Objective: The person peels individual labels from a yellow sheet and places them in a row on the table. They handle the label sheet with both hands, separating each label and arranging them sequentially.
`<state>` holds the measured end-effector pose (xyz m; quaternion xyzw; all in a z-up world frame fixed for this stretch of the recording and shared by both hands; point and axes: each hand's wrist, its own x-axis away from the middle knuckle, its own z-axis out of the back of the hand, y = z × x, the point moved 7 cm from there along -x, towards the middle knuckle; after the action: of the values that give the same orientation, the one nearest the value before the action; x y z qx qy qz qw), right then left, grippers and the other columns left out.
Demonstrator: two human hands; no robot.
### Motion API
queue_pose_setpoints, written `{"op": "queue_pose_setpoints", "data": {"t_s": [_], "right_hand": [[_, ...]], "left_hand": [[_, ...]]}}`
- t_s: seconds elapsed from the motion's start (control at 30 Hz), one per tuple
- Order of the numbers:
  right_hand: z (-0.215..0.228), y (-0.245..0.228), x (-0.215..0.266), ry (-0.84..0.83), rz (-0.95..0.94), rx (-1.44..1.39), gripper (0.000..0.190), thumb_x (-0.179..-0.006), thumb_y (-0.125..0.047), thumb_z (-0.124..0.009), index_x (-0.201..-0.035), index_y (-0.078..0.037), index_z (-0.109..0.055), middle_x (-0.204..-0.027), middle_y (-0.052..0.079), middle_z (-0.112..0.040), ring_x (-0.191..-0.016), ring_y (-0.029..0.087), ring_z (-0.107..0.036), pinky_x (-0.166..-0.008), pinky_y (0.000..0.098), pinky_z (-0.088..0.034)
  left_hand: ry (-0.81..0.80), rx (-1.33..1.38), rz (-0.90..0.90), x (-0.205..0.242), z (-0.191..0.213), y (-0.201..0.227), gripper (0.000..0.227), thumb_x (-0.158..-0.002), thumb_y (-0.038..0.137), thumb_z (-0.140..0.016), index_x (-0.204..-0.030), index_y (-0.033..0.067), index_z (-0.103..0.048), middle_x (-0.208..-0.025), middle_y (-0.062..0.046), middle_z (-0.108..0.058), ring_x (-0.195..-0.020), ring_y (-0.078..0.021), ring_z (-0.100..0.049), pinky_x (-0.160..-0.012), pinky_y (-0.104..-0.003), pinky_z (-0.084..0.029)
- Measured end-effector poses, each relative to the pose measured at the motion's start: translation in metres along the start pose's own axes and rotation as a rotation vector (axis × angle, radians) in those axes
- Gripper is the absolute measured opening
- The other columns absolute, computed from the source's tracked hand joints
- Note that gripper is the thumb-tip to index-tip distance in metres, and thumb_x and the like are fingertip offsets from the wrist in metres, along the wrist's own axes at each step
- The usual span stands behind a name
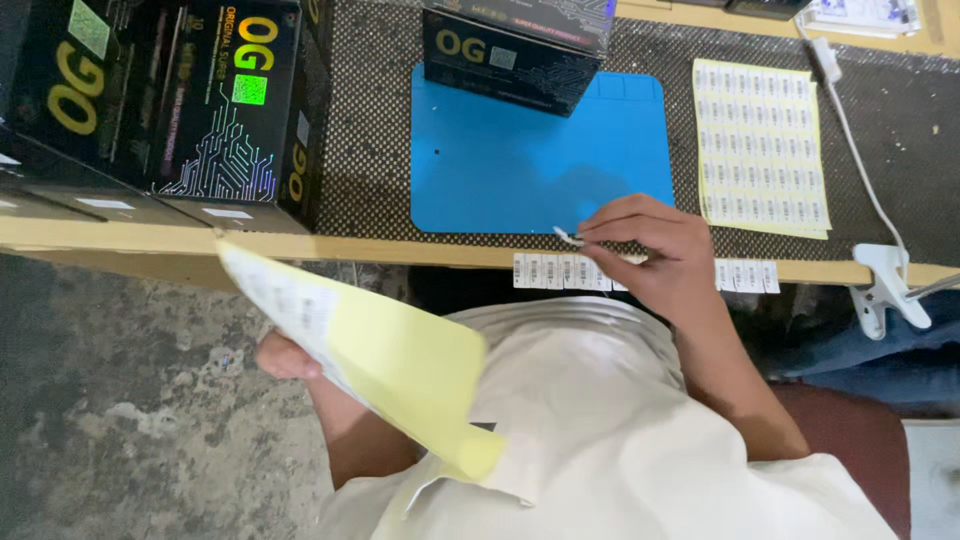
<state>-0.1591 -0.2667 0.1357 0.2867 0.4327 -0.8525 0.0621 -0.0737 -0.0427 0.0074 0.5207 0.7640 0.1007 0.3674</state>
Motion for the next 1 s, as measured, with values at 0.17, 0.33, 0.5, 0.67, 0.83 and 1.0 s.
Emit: {"op": "queue_pose_setpoints", "data": {"t_s": [0.17,0.33,0.5,0.67,0.83,1.0], "right_hand": [[-0.060,-0.012,-0.005,-0.112,0.252,0.158,0.037,-0.085,-0.001,-0.080,-0.121,0.002,-0.073,-0.102,0.018,-0.073,-0.088,0.037,-0.073,-0.079,0.0466,-0.062],[-0.098,-0.015,-0.006,-0.196,0.404,0.325,0.051,-0.088,-0.001,-0.074,-0.137,0.004,-0.060,-0.101,0.022,-0.068,-0.088,0.039,-0.071,-0.089,0.0500,-0.061],[-0.102,0.011,0.015,-0.135,0.319,0.424,0.050,-0.089,-0.006,-0.074,-0.135,0.007,-0.059,-0.104,0.019,-0.070,-0.092,0.035,-0.073,-0.093,0.0460,-0.062],[-0.103,0.014,0.025,-0.097,0.254,0.484,0.058,-0.088,-0.008,-0.075,-0.142,0.002,-0.056,-0.109,0.017,-0.071,-0.103,0.036,-0.072,-0.092,0.0483,-0.062],[-0.103,0.014,0.025,-0.086,0.223,0.531,0.065,-0.083,-0.011,-0.077,-0.144,-0.003,-0.056,-0.108,0.016,-0.067,-0.105,0.035,-0.072,-0.088,0.0493,-0.063],[-0.104,0.010,0.024,-0.038,0.269,0.550,0.058,-0.086,-0.013,-0.076,-0.140,-0.002,-0.060,-0.107,0.012,-0.067,-0.102,0.031,-0.073,-0.091,0.0437,-0.063]], "left_hand": [[0.052,0.037,-0.167,0.028,0.023,0.044,0.084,-0.076,-0.009,-0.050,-0.157,-0.0007,-0.032,-0.158,-0.026,-0.039,-0.140,-0.0464,-0.039,-0.114,-0.065,-0.035],[0.089,0.081,-0.356,0.054,0.052,0.079,0.091,-0.071,-0.006,-0.048,-0.160,0.0025,-0.028,-0.159,-0.027,-0.037,-0.138,-0.0512,-0.039,-0.110,-0.067,-0.037],[0.217,0.034,-0.483,0.075,0.092,0.090,0.091,-0.067,-0.008,-0.049,-0.158,-0.0041,-0.036,-0.152,-0.028,-0.048,-0.134,-0.0486,-0.049,-0.106,-0.056,-0.047],[0.343,-0.041,-0.497,0.079,0.135,0.080,0.097,-0.063,0.001,-0.050,-0.159,0.0031,-0.035,-0.149,-0.025,-0.053,-0.128,-0.0463,-0.056,-0.102,-0.055,-0.051],[0.421,-0.225,-0.514,0.094,0.173,0.085,0.106,-0.059,0.008,-0.048,-0.162,0.0108,-0.023,-0.150,-0.025,-0.051,-0.120,-0.0475,-0.062,-0.099,-0.061,-0.053],[0.279,-0.176,-0.519,0.084,0.152,0.083,0.097,-0.070,0.006,-0.047,-0.163,0.0087,-0.021,-0.150,-0.021,-0.053,-0.121,-0.0416,-0.065,-0.094,-0.053,-0.061]]}}
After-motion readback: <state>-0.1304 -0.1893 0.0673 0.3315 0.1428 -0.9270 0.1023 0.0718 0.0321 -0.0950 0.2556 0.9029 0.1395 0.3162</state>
